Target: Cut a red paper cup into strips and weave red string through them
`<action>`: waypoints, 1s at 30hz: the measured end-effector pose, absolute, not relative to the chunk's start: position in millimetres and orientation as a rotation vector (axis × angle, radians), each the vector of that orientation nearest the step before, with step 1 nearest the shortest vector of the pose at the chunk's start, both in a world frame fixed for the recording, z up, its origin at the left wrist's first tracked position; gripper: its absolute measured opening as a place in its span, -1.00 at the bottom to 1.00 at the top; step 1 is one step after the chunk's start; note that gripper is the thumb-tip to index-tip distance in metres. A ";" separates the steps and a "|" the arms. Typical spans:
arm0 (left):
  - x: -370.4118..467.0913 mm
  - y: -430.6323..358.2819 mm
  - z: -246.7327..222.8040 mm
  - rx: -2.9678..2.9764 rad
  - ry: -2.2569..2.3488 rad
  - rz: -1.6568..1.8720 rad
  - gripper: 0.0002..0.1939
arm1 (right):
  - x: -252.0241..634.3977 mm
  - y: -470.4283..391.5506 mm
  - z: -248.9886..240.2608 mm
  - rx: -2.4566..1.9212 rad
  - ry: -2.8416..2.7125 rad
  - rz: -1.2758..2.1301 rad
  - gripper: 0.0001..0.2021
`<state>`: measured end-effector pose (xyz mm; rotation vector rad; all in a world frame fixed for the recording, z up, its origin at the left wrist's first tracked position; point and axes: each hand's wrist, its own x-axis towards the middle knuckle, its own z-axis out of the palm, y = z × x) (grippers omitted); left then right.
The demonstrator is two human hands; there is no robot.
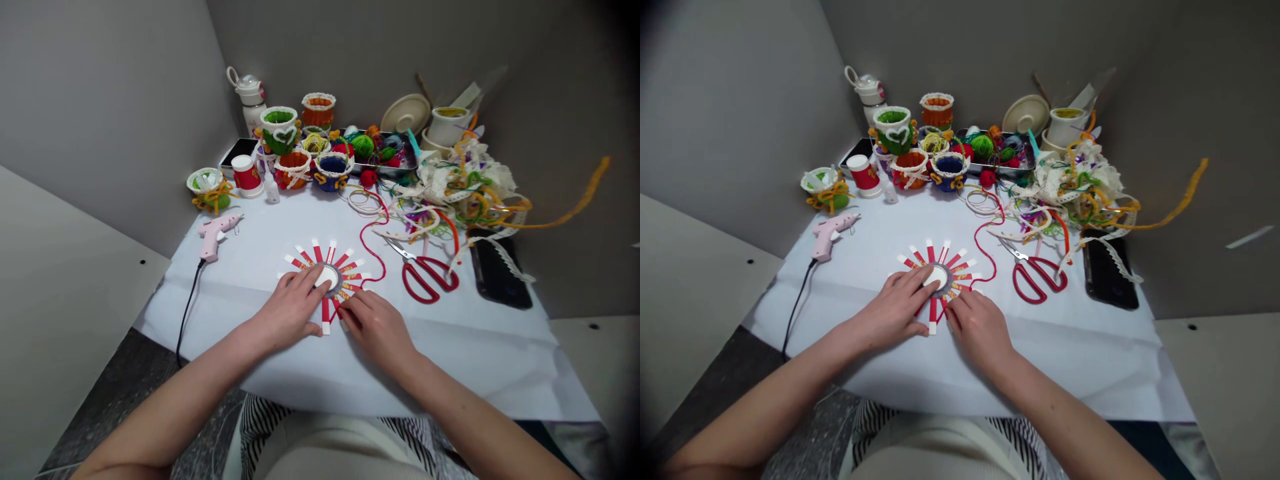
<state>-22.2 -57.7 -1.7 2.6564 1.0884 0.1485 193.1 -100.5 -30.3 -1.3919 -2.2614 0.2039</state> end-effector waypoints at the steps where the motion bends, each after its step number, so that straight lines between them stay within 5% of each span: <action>1: -21.9 -56.7 -1.6 2.658 1.090 0.164 -0.23 | 193.1 -100.3 -29.9 -1.391 -2.258 0.206 -0.79; 7: -22.4 -56.1 -6.8 2.680 1.125 0.231 -0.44 | 194.6 -99.3 -27.8 -1.380 -2.227 0.292 -0.83; 30: -19.4 -54.4 -6.9 2.624 1.186 0.306 -0.69 | 195.5 -82.9 -28.7 -1.493 -2.169 0.421 -0.86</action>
